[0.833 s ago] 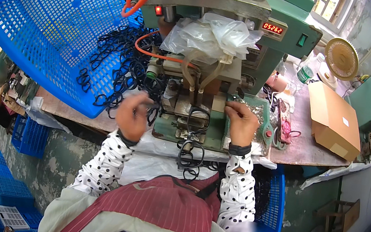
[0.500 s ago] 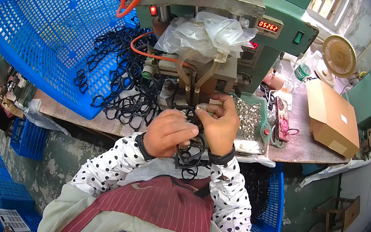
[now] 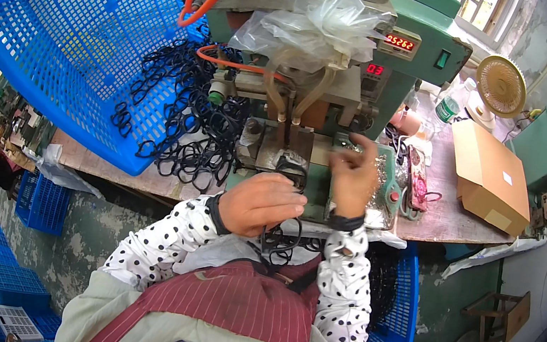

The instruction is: The person repeatedly picks up black cable loops and small metal components from a tray, places them into a press machine, and operates the press. The finished assemblies are placed into a blue basket. The process is repetitive and continuous throughout the clip.

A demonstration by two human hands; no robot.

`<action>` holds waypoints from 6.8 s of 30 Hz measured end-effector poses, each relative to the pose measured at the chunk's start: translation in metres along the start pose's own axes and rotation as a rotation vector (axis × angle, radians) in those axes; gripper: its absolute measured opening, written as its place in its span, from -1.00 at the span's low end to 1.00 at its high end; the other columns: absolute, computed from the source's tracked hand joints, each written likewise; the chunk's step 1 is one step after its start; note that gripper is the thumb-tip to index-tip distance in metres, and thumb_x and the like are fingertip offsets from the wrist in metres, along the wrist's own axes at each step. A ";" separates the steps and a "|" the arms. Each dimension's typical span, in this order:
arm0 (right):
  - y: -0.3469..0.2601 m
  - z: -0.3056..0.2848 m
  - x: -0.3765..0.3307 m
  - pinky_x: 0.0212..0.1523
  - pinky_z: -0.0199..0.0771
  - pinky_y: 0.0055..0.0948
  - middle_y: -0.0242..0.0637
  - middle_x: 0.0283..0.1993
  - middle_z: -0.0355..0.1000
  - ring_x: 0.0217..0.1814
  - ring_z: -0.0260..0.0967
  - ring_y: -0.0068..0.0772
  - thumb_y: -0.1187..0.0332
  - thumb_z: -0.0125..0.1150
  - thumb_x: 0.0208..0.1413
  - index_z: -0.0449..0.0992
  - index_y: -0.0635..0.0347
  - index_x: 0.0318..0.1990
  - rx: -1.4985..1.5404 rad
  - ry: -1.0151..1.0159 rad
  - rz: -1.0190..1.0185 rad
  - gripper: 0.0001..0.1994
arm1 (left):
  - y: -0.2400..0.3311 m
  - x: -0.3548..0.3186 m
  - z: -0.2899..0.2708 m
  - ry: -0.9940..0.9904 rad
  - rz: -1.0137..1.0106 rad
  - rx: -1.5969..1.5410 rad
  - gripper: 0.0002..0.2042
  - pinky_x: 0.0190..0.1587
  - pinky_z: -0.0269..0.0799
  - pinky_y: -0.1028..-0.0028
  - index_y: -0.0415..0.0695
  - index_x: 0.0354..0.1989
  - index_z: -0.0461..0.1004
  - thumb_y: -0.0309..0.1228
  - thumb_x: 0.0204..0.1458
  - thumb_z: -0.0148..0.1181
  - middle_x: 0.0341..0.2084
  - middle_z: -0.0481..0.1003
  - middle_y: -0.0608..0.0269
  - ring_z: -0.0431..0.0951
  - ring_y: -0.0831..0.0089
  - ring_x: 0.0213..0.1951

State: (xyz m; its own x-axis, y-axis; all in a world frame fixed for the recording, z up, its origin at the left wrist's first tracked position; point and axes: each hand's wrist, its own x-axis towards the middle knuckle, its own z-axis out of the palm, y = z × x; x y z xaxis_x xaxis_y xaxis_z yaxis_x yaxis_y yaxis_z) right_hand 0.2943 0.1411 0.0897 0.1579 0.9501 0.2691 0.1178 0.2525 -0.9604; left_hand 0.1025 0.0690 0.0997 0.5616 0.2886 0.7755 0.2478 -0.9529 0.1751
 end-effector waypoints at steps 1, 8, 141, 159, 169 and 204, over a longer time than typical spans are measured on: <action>0.020 -0.017 0.010 -0.31 0.44 -0.42 -0.34 -0.37 0.55 -0.38 0.46 -0.40 0.47 0.38 -0.13 0.43 0.09 -0.04 -0.411 0.186 -0.122 -0.57 | -0.004 0.000 0.000 -0.014 -0.001 -0.015 -0.51 0.03 0.40 0.13 -0.22 0.07 0.42 -0.61 -0.16 0.20 -0.01 0.49 0.03 0.52 0.08 -0.10; 0.078 -0.058 0.005 -0.01 0.29 -0.06 -0.36 -0.08 0.51 0.03 0.34 -0.14 0.20 0.42 -0.14 0.58 -0.04 -0.19 -1.168 0.154 -0.280 -0.69 | -0.010 -0.003 0.004 -0.013 0.000 -0.054 -0.48 0.00 0.41 0.14 -0.22 0.08 0.41 -0.63 -0.19 0.20 0.02 0.46 0.04 0.49 0.06 -0.10; -0.003 0.024 -0.013 -0.36 0.31 -0.68 -0.43 -0.35 0.51 -0.41 0.31 -0.72 0.56 0.33 -0.04 0.55 0.31 -0.17 0.228 -0.126 -0.024 -0.76 | 0.010 -0.001 -0.054 0.307 -0.282 0.481 -0.75 0.02 0.23 0.16 -0.09 -0.09 0.47 -0.56 0.02 0.14 -0.27 0.54 0.31 0.48 0.32 -0.28; 0.102 -0.043 0.015 -0.05 0.31 -0.17 -0.19 -0.11 0.42 -0.05 0.29 -0.04 0.33 0.36 -0.11 0.50 0.13 -0.26 -0.992 0.217 -0.421 -0.76 | -0.002 0.039 -0.069 0.635 -0.730 -0.046 -0.77 -0.22 0.46 0.55 -0.31 -0.12 0.44 -0.36 0.28 0.01 -0.28 0.53 0.21 0.59 0.49 -0.28; 0.088 -0.041 0.015 -0.14 0.39 -0.23 -0.32 -0.28 0.49 -0.16 0.36 -0.13 0.40 0.34 -0.09 0.57 0.06 -0.39 -0.863 0.361 -0.477 -0.91 | -0.004 0.041 -0.069 0.656 -0.726 -0.046 -0.79 -0.24 0.46 0.56 -0.30 -0.12 0.45 -0.39 0.27 0.02 -0.30 0.52 0.23 0.59 0.50 -0.30; -0.011 0.058 -0.043 0.10 0.16 -0.34 -0.22 -0.27 0.46 -0.26 0.50 -0.37 0.58 0.31 -0.06 0.39 0.29 -0.12 0.028 0.122 -0.326 -0.68 | -0.006 0.040 -0.070 0.676 -0.723 0.015 -0.81 -0.28 0.45 0.56 -0.28 -0.13 0.45 -0.39 0.27 0.02 -0.34 0.53 0.22 0.58 0.50 -0.37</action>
State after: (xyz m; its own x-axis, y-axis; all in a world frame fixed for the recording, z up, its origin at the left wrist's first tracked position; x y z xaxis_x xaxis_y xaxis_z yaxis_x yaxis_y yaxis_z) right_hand 0.2289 0.1084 0.0847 0.2331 0.7898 0.5673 0.1544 0.5459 -0.8235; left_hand 0.0682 0.0795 0.1722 -0.2964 0.6816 0.6690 0.3655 -0.5662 0.7388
